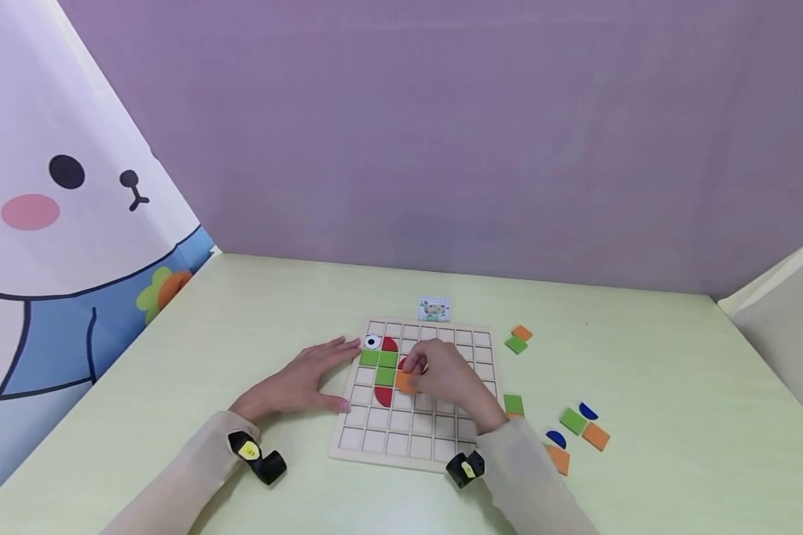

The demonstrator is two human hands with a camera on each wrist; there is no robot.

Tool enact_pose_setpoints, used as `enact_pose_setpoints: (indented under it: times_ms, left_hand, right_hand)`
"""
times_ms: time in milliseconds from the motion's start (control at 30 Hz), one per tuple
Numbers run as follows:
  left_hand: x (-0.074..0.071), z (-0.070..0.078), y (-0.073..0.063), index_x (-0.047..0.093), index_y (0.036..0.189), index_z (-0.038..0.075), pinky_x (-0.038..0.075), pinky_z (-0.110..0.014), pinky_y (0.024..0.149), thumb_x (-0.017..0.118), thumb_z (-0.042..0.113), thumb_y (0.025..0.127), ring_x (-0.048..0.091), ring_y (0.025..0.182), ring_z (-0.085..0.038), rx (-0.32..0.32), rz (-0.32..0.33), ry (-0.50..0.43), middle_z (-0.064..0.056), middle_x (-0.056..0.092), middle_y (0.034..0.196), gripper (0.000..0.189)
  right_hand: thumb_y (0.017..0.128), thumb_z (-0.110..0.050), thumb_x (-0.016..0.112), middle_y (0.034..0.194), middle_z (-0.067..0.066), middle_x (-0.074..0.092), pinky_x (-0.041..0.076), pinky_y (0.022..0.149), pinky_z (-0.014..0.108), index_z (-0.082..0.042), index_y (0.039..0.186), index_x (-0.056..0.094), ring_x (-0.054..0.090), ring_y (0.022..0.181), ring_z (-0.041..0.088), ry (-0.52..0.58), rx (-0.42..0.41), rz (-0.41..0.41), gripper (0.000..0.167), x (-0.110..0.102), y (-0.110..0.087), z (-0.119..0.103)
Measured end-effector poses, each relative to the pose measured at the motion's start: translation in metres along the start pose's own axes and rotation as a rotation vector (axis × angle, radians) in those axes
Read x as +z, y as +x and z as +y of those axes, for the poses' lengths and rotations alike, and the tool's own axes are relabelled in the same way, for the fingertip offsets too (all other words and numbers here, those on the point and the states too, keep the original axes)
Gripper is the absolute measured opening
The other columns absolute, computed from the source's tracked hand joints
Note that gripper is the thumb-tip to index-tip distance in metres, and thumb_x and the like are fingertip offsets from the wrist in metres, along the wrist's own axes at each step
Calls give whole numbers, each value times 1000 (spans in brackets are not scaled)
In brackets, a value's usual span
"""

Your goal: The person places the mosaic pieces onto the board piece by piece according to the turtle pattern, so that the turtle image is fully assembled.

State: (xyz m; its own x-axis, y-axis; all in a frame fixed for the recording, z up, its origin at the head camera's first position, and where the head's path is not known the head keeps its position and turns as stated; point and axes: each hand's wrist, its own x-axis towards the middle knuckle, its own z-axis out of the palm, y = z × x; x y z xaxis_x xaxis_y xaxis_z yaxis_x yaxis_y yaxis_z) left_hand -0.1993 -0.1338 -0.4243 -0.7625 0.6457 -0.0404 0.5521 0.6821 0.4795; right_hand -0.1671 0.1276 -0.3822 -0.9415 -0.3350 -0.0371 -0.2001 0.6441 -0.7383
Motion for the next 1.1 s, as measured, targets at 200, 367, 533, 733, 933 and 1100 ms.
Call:
enact_pose_setpoints:
  times_ms: [200,367,533,733,933,1100]
  left_hand:
    - [0,1,0,30,151,19,11,-51,119,69,57,77,11,149,-26,1,3,-11,0,22,159,92]
    - [-1,3,0,30,151,20,11,-51,119,69,57,77,11,149,-26,1,3,-13,0,23,158,92]
    - [-1,2,-1,30,151,19,11,-51,119,69,57,78,11,149,-25,-3,-2,-13,1,22,159,91]
    - [-1,1,-1,29,151,19,11,-52,119,69,56,78,11,149,-25,1,-1,-16,0,23,159,91]
    - [0,1,0,28,151,20,10,-51,119,69,57,78,10,149,-24,-6,-7,-8,2,22,159,91]
    - [0,0,0,29,151,20,11,-52,119,69,57,78,11,149,-26,-8,-4,-6,1,23,159,91]
  right_hand:
    - [79,5,68,80,1,62,46,63,25,-8,81,66,52,71,15,-8,54,-2,13,7,0,-2]
    - [79,5,68,79,1,61,46,64,25,-8,82,66,52,72,15,-7,46,-7,13,9,-1,-2]
    - [79,5,68,77,0,61,47,64,25,-7,82,66,52,71,15,-6,21,-34,12,10,0,-1]
    - [77,4,70,73,0,60,46,62,23,-5,79,64,52,67,13,-6,-21,-57,10,13,-3,0]
    - [78,2,71,70,-2,59,45,60,22,-5,77,64,51,65,13,-16,-32,-61,10,14,-3,0]
    - [79,1,71,71,-2,60,45,61,23,-6,78,66,51,66,13,-32,-39,-62,9,14,-2,0]
